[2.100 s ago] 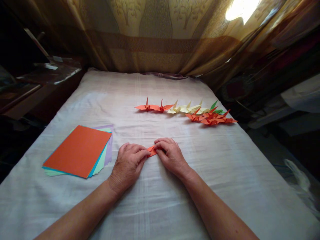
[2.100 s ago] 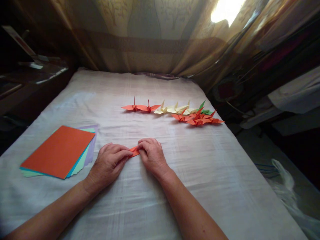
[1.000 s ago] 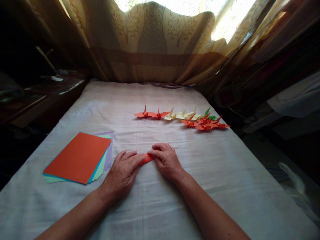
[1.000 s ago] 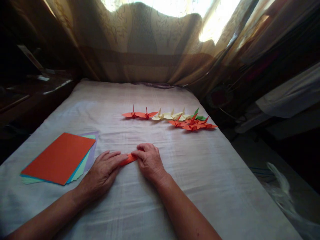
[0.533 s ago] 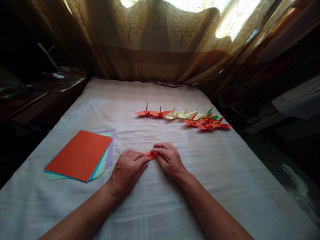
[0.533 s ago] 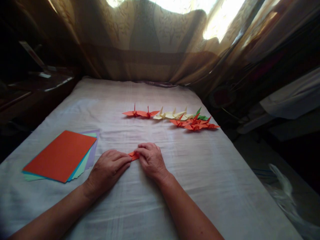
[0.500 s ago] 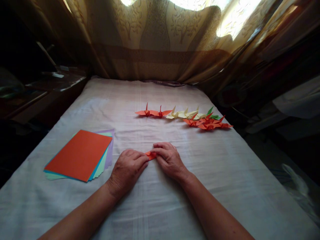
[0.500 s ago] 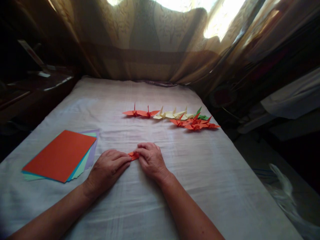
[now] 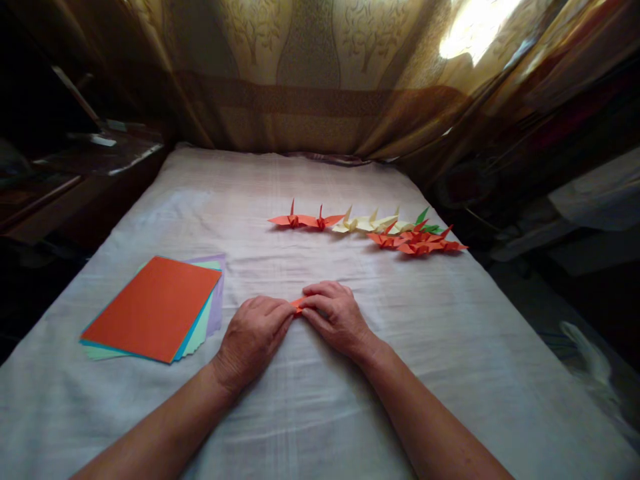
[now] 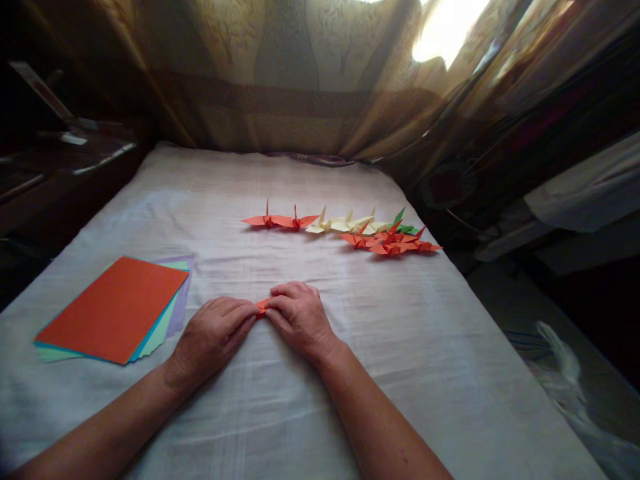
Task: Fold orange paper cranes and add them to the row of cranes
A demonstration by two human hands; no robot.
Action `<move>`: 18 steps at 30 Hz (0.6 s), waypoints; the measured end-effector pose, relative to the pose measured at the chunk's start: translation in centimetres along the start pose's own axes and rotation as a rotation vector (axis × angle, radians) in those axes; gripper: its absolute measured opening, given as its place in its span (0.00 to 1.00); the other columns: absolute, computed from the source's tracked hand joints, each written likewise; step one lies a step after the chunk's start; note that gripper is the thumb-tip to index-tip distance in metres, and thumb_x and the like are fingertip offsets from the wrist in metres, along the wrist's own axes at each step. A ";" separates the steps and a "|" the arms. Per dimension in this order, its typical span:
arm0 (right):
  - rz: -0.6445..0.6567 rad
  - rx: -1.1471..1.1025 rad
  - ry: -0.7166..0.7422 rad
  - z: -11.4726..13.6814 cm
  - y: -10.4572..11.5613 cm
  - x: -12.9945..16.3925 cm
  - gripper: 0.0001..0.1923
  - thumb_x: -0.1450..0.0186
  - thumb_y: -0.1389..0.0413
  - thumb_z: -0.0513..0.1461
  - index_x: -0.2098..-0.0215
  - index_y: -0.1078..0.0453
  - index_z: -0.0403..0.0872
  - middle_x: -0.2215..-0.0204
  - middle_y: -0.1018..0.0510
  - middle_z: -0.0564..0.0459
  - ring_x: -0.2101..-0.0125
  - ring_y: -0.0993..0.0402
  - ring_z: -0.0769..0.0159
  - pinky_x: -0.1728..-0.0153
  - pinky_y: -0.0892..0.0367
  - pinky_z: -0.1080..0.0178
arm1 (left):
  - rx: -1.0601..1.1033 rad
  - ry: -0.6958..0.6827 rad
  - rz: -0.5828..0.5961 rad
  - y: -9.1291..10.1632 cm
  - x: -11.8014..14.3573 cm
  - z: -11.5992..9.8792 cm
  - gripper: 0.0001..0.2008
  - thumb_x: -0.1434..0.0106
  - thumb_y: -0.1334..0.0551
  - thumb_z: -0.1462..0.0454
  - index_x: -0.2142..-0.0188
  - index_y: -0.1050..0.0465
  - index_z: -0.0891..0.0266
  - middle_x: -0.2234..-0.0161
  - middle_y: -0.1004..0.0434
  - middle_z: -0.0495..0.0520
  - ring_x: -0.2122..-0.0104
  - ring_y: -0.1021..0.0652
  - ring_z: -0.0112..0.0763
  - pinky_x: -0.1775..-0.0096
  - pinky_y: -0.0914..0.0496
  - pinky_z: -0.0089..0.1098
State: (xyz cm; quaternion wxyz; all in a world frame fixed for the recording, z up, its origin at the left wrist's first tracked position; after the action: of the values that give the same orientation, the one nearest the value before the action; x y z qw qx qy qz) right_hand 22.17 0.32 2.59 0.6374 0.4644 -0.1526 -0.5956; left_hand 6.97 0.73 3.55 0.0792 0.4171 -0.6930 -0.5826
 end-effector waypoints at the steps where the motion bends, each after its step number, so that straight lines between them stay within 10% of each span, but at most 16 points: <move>1: 0.001 0.000 -0.012 0.1 0.0 -0.1 0.05 0.33 0.41 0.40 0.62 0.22 0.52 0.58 0.20 0.52 0.56 0.27 0.62 0.53 0.41 0.57 | 0.006 0.007 -0.006 0.0 0.0 0.1 0.12 0.28 0.48 0.62 0.57 0.25 0.60 0.62 0.20 0.54 0.63 0.23 0.37 0.58 0.31 0.37; 18: 0.320 0.273 -0.184 0.9 0.4 -2.9 0.06 0.33 0.42 0.41 0.62 0.21 0.54 0.61 0.20 0.52 0.58 0.28 0.62 0.58 0.43 0.59 | 0.003 0.154 -0.048 -0.4 0.1 1.6 0.11 0.30 0.45 0.62 0.58 0.22 0.59 0.64 0.24 0.55 0.61 0.27 0.39 0.57 0.32 0.38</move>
State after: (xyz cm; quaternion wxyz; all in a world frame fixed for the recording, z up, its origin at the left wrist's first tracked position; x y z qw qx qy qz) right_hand 20.99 2.45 4.37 0.6385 0.4599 -0.3608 -0.5007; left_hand 6.12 1.81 2.70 0.1176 0.4773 -0.6756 -0.5494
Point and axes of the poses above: each hand's wrist, its own x-axis away from the middle knuckle, its own y-axis out of the back of the hand, z = x × y, the point moved 6 cm from there along -x, towards the middle knuckle
